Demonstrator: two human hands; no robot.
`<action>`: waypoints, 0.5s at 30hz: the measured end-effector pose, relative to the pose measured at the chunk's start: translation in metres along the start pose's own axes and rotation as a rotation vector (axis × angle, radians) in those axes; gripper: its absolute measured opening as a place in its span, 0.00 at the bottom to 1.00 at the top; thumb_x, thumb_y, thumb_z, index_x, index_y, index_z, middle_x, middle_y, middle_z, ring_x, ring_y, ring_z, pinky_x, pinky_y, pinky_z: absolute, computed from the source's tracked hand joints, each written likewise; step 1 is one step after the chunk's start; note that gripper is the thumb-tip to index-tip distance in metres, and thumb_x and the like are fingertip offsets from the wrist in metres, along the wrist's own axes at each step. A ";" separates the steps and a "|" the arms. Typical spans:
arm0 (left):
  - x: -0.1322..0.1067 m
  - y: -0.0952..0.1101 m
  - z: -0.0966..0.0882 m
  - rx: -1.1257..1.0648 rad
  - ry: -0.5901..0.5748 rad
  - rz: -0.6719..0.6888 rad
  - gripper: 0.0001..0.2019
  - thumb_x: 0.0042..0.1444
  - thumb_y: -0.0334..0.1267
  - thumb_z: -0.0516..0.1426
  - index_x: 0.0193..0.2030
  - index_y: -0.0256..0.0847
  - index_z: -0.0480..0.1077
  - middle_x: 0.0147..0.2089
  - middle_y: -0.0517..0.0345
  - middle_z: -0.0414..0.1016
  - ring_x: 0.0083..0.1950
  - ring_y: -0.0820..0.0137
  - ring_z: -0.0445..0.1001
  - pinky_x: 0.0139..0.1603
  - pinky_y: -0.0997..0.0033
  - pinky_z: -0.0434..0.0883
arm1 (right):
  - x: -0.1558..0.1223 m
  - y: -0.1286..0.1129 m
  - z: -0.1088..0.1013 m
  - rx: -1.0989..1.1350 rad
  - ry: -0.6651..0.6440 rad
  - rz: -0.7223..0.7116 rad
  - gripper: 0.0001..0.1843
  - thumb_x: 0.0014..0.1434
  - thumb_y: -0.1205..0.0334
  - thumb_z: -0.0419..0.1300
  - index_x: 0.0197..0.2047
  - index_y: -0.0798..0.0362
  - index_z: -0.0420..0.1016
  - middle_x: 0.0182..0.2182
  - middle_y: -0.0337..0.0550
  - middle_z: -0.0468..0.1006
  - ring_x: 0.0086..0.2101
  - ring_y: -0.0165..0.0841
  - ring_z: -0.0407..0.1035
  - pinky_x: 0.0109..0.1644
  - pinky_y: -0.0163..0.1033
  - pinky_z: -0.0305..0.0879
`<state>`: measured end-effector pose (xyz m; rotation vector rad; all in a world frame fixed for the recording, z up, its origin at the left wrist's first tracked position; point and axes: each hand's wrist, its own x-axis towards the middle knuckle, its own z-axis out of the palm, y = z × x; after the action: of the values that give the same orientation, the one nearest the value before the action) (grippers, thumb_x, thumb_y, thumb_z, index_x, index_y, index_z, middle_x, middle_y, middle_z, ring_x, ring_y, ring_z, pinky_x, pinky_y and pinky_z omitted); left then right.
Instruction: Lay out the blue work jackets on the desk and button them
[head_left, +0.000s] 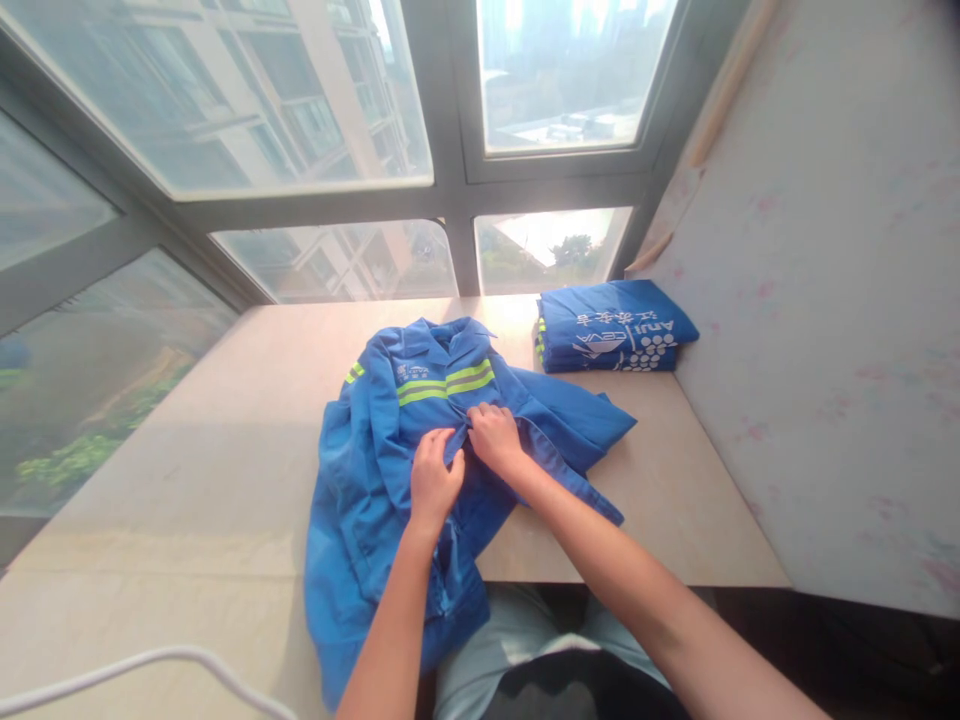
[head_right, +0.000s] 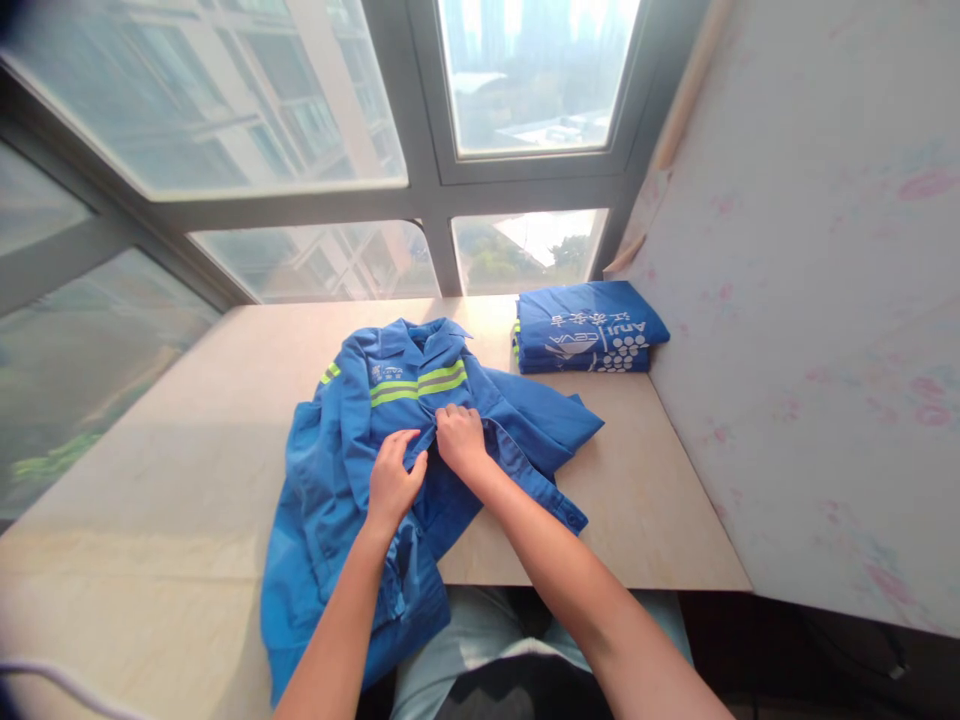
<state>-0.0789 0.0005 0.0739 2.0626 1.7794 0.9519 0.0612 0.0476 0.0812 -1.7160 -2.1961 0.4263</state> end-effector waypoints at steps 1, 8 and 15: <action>0.004 -0.001 0.004 0.016 -0.005 0.006 0.17 0.58 0.32 0.55 0.54 0.40 0.70 0.54 0.47 0.72 0.57 0.58 0.71 0.62 0.55 0.68 | 0.003 0.003 0.002 0.068 -0.024 0.033 0.12 0.64 0.68 0.55 0.48 0.55 0.74 0.45 0.53 0.78 0.46 0.40 0.71 0.54 0.44 0.63; 0.023 -0.012 0.030 0.123 -0.050 -0.016 0.17 0.59 0.32 0.54 0.54 0.38 0.72 0.54 0.43 0.74 0.56 0.56 0.73 0.60 0.55 0.69 | 0.011 0.020 0.007 0.327 -0.041 0.018 0.14 0.58 0.68 0.60 0.47 0.52 0.79 0.46 0.44 0.82 0.46 0.35 0.75 0.52 0.35 0.68; 0.022 -0.015 0.035 0.086 -0.072 -0.048 0.17 0.61 0.30 0.50 0.49 0.40 0.78 0.45 0.49 0.78 0.46 0.62 0.76 0.50 0.64 0.73 | 0.000 0.022 0.001 0.335 -0.076 -0.035 0.14 0.58 0.67 0.60 0.45 0.51 0.82 0.44 0.45 0.83 0.44 0.36 0.76 0.51 0.36 0.69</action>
<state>-0.0686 0.0320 0.0454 2.0676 1.8536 0.7909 0.0799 0.0531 0.0709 -1.5011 -2.0591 0.8116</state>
